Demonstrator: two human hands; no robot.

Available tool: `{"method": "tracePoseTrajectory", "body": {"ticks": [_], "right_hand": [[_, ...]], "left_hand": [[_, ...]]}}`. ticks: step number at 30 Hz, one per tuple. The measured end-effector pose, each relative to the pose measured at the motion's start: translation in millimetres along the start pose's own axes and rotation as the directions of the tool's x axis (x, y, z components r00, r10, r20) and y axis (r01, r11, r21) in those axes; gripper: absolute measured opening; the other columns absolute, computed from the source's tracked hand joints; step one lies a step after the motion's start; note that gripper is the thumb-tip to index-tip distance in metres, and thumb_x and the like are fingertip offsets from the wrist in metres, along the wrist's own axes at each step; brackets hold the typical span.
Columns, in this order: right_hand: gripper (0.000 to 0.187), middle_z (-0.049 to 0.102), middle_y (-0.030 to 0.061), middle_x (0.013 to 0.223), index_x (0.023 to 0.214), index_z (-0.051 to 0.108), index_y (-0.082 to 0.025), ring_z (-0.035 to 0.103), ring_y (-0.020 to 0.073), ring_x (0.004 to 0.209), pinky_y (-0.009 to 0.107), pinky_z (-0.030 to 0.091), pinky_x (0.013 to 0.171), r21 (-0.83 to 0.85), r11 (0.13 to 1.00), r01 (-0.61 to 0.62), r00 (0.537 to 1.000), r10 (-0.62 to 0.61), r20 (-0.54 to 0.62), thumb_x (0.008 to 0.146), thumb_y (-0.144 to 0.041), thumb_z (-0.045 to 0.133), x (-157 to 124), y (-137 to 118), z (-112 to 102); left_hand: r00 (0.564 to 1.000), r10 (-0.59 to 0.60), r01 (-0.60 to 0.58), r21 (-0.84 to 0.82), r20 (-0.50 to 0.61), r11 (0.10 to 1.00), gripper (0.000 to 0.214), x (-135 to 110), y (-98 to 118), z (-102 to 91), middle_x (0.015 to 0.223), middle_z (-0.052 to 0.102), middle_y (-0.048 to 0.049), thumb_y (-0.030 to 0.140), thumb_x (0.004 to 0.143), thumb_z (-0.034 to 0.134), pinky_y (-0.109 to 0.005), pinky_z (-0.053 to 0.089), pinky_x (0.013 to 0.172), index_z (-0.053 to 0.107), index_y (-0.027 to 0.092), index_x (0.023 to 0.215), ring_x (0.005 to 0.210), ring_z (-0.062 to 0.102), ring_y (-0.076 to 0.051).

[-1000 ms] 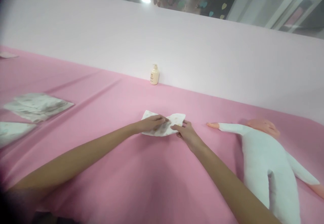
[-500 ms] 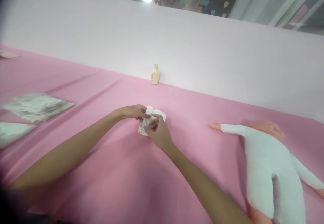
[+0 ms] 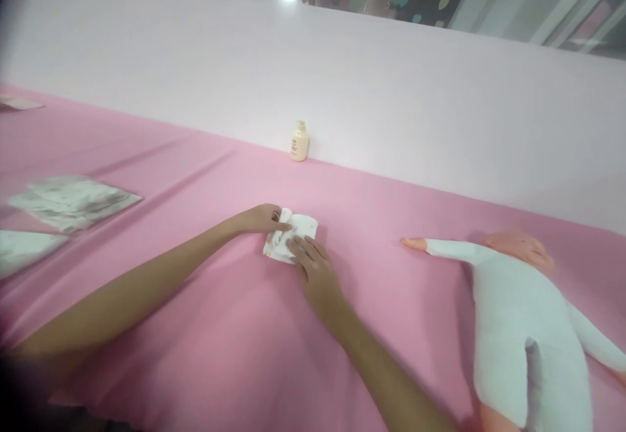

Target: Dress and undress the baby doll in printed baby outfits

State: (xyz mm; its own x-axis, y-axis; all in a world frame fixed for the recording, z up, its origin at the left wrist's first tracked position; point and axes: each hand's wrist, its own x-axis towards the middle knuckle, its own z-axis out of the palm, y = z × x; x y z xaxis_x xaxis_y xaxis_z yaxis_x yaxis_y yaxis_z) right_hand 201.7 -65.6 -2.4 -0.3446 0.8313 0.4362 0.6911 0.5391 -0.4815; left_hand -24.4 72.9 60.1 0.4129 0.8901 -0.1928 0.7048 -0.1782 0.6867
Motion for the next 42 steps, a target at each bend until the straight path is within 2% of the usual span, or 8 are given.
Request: {"method": "tracePoseTrajectory", "body": {"ticks": [5,9,15,25,29,32,37,42], "right_hand": [[0.067,0.059,-0.0005,0.165,0.167,0.051,-0.039,0.048,0.0232,0.158,0.053,0.047,0.129,0.033,0.997,0.063,0.997,-0.065,0.043,0.110,-0.007,0.036,-1,-1,-2],[0.066,0.060,0.0004,0.164,0.167,0.049,-0.038,0.051,0.0224,0.156,0.051,0.048,0.129,0.048,0.995,0.088,0.995,-0.089,0.034,0.109,-0.008,0.039,-1,-1,1],[0.065,0.055,0.0071,0.167,0.171,0.044,-0.034,0.049,0.0298,0.156,0.057,0.050,0.126,-0.055,0.998,0.008,0.996,-0.013,-0.088,0.109,-0.020,0.053,-2,2,4],[0.071,0.060,0.0019,0.164,0.167,0.053,-0.032,0.045,0.0280,0.161,0.053,0.050,0.126,-0.097,0.994,0.058,0.996,-0.051,0.071,0.102,-0.005,0.044,-1,-1,-1],[0.064,0.063,0.0031,0.161,0.161,0.059,-0.034,0.047,0.0312,0.159,0.064,0.035,0.132,-0.103,0.994,0.044,0.995,-0.034,0.096,0.103,-0.010,0.047,0,-5,-8],[0.047,0.068,0.0056,0.155,0.154,0.064,-0.033,0.055,0.0300,0.152,0.060,0.040,0.129,0.043,0.998,-0.043,0.997,0.041,0.060,0.110,-0.027,0.049,3,-5,-12],[0.037,0.071,0.0135,0.130,0.125,0.069,-0.024,0.063,0.0332,0.123,0.055,0.052,0.109,0.034,0.952,-0.305,0.936,0.307,-0.175,0.103,-0.053,0.064,7,-2,-12],[0.039,0.070,0.0108,0.106,0.089,0.064,-0.024,0.062,0.0338,0.107,0.056,0.051,0.101,-0.107,0.910,-0.401,0.915,0.394,-0.085,0.091,-0.063,0.073,13,-1,-12]], "left_hand": [[0.999,-0.002,0.002,-0.020,0.038,1.000,0.058,5,-6,0.9,0.070,0.051,0.0021,0.069,0.074,0.081,-0.029,0.031,0.059,0.048,0.022,0.067,0.064,0.044,-0.014],[0.999,-0.021,0.018,-0.059,-0.039,0.998,0.055,8,-6,12.7,0.070,0.055,0.0023,0.068,0.070,0.084,-0.029,0.034,0.060,0.055,0.022,0.068,0.066,0.049,-0.015],[0.998,-0.045,0.039,-0.151,-0.038,0.988,0.041,3,-1,7.7,0.097,0.077,-0.0015,0.057,0.071,0.083,-0.027,0.050,0.073,0.072,0.021,0.086,0.092,0.070,-0.022],[0.996,-0.023,0.030,-0.077,0.089,0.997,0.037,1,-8,-4.3,0.114,0.080,-0.0047,0.053,0.079,0.075,-0.029,0.055,0.087,0.075,0.021,0.099,0.108,0.072,-0.027],[0.996,0.084,-0.080,0.095,-0.040,0.992,0.061,6,-14,-0.7,0.131,0.072,-0.0125,0.065,0.076,0.078,-0.038,0.053,0.102,0.072,0.021,0.119,0.127,0.064,-0.035],[0.980,0.159,-0.136,0.177,-0.120,0.975,0.085,8,-17,1.4,0.150,0.062,-0.0165,0.068,0.074,0.080,-0.042,0.047,0.115,0.063,0.019,0.142,0.147,0.048,-0.038],[0.996,0.080,-0.087,0.179,0.050,0.980,0.080,12,-9,-4.1,0.141,0.071,-0.0126,0.069,0.075,0.078,-0.036,0.052,0.102,0.065,0.025,0.141,0.136,0.060,-0.034],[0.989,0.019,-0.046,0.181,0.150,0.982,0.071,19,10,-17.1,0.133,0.076,-0.0121,0.058,0.065,0.084,-0.030,0.053,0.084,0.070,0.021,0.124,0.114,0.072,-0.030]]}}
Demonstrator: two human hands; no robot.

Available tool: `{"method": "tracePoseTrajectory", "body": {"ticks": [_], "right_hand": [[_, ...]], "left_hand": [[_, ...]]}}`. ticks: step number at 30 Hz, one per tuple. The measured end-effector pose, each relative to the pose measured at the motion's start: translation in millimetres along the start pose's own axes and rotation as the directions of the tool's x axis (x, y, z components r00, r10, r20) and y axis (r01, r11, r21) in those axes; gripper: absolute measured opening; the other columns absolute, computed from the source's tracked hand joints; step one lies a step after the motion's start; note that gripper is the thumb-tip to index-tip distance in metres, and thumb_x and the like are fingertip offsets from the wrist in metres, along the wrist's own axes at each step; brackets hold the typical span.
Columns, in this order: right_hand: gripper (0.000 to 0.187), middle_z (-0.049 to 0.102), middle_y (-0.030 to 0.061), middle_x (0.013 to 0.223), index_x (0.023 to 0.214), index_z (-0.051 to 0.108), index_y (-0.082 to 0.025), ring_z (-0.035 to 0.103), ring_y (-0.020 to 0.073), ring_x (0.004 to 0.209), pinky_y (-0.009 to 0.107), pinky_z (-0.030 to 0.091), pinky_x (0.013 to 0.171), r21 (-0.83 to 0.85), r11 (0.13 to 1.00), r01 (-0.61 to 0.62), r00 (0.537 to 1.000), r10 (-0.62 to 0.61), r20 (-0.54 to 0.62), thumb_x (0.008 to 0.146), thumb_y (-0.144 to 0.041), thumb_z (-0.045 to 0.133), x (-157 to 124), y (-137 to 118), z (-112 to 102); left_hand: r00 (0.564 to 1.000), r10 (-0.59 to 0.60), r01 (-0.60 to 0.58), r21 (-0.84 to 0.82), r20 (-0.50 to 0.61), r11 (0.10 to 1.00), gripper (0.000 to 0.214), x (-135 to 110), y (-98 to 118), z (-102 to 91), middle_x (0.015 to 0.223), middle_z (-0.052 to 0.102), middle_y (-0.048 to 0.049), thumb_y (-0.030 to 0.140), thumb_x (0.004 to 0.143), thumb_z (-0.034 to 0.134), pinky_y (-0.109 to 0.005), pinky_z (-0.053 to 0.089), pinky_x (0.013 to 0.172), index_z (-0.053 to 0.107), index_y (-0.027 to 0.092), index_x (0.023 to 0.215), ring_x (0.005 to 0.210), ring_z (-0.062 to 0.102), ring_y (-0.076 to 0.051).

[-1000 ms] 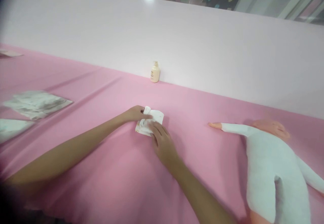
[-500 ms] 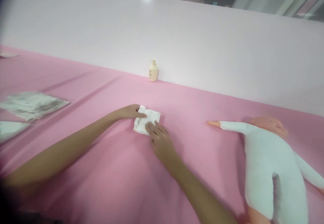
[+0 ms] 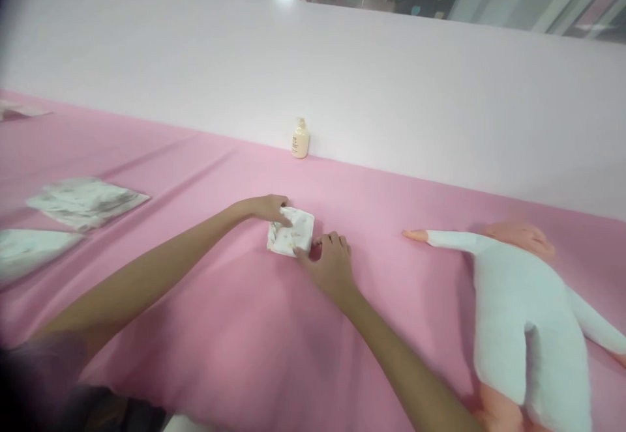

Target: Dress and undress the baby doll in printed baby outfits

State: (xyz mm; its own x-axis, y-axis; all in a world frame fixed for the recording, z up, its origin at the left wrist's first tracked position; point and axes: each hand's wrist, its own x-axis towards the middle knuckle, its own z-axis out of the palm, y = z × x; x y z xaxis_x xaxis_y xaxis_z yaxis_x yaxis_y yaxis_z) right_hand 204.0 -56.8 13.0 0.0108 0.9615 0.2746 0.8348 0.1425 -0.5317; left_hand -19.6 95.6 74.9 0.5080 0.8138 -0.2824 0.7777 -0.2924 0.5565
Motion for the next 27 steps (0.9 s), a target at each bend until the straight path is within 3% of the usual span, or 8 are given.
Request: {"method": "tracePoseTrajectory", "body": {"ticks": [3,7,13,16,19,22,24,27], "right_hand": [[0.044,0.070,0.0103,0.098,0.078,0.061,-0.024,0.062,0.0331,0.102,0.050,0.053,0.092,0.051,0.997,-0.062,0.993,0.057,0.107,0.084,-0.065,0.078,6,-5,-8],[0.033,0.069,0.0040,0.094,0.087,0.059,-0.024,0.062,0.0230,0.084,0.037,0.051,0.074,0.297,0.933,-0.205,0.944,0.109,0.311,0.086,-0.053,0.075,5,-22,-29],[0.022,0.053,-0.0034,0.082,0.087,0.047,-0.026,0.051,0.0163,0.077,0.031,0.048,0.073,0.716,0.644,-0.269,0.936,-0.001,0.353,0.084,-0.037,0.066,-28,-77,-58],[0.022,0.046,-0.0046,0.077,0.087,0.045,-0.026,0.045,0.0148,0.071,0.027,0.043,0.065,0.791,0.529,-0.309,0.907,-0.086,0.412,0.085,-0.037,0.064,-47,-103,-66],[0.024,0.049,-0.0042,0.078,0.092,0.048,-0.026,0.047,0.0147,0.070,0.025,0.042,0.060,0.806,0.477,-0.351,0.877,-0.134,0.462,0.088,-0.041,0.065,-64,-121,-69],[0.026,0.060,-0.0014,0.087,0.102,0.054,-0.026,0.058,0.0169,0.074,0.027,0.050,0.062,0.793,0.480,-0.374,0.889,-0.059,0.454,0.093,-0.047,0.066,-83,-128,-65],[0.032,0.069,0.0034,0.100,0.113,0.057,-0.026,0.068,0.0210,0.083,0.032,0.058,0.068,0.781,0.481,-0.400,0.894,0.015,0.448,0.097,-0.054,0.065,-99,-129,-60],[0.048,0.075,0.0116,0.124,0.127,0.059,-0.025,0.077,0.0289,0.105,0.040,0.067,0.080,0.772,0.429,-0.468,0.864,0.037,0.503,0.094,-0.056,0.075,-130,-126,-49]], "left_hand": [[0.999,0.023,-0.019,-0.080,0.047,0.997,0.060,-9,10,-9.0,0.129,0.078,-0.0113,0.053,0.067,0.083,-0.029,0.054,0.081,0.070,0.020,0.115,0.114,0.072,-0.029],[1.000,0.015,-0.010,-0.226,0.021,0.974,0.061,-47,17,-24.1,0.126,0.079,-0.0120,0.054,0.067,0.089,-0.030,0.055,0.082,0.073,0.020,0.115,0.113,0.073,-0.028],[0.967,0.142,-0.044,-0.412,0.210,0.910,0.054,-126,7,-36.2,0.122,0.082,-0.0088,0.055,0.072,0.093,-0.031,0.056,0.092,0.080,0.025,0.115,0.114,0.074,-0.028],[0.947,0.228,-0.041,-0.618,0.227,0.785,0.059,-161,-6,-9.2,0.127,0.081,-0.0102,0.059,0.074,0.092,-0.035,0.056,0.102,0.080,0.023,0.119,0.123,0.072,-0.031],[0.926,0.303,0.061,-0.879,0.227,0.474,0.079,-194,-16,37.2,0.120,0.082,-0.0156,0.071,0.070,0.090,-0.042,0.058,0.103,0.077,0.016,0.126,0.123,0.073,-0.036],[0.938,0.294,0.119,-0.968,0.183,0.222,0.087,-226,-17,78.6,0.121,0.081,-0.0194,0.071,0.069,0.091,-0.044,0.058,0.107,0.074,0.011,0.130,0.129,0.072,-0.039],[0.952,0.252,0.137,-0.977,0.175,0.162,0.078,-246,-13,94.7,0.126,0.080,-0.0209,0.060,0.075,0.092,-0.044,0.058,0.110,0.073,0.010,0.132,0.129,0.073,-0.038],[0.968,0.124,0.195,-0.965,0.218,0.178,0.055,-268,-8,103.1,0.125,0.081,-0.0199,0.038,0.082,0.091,-0.041,0.061,0.106,0.075,0.011,0.127,0.120,0.078,-0.034]]}}
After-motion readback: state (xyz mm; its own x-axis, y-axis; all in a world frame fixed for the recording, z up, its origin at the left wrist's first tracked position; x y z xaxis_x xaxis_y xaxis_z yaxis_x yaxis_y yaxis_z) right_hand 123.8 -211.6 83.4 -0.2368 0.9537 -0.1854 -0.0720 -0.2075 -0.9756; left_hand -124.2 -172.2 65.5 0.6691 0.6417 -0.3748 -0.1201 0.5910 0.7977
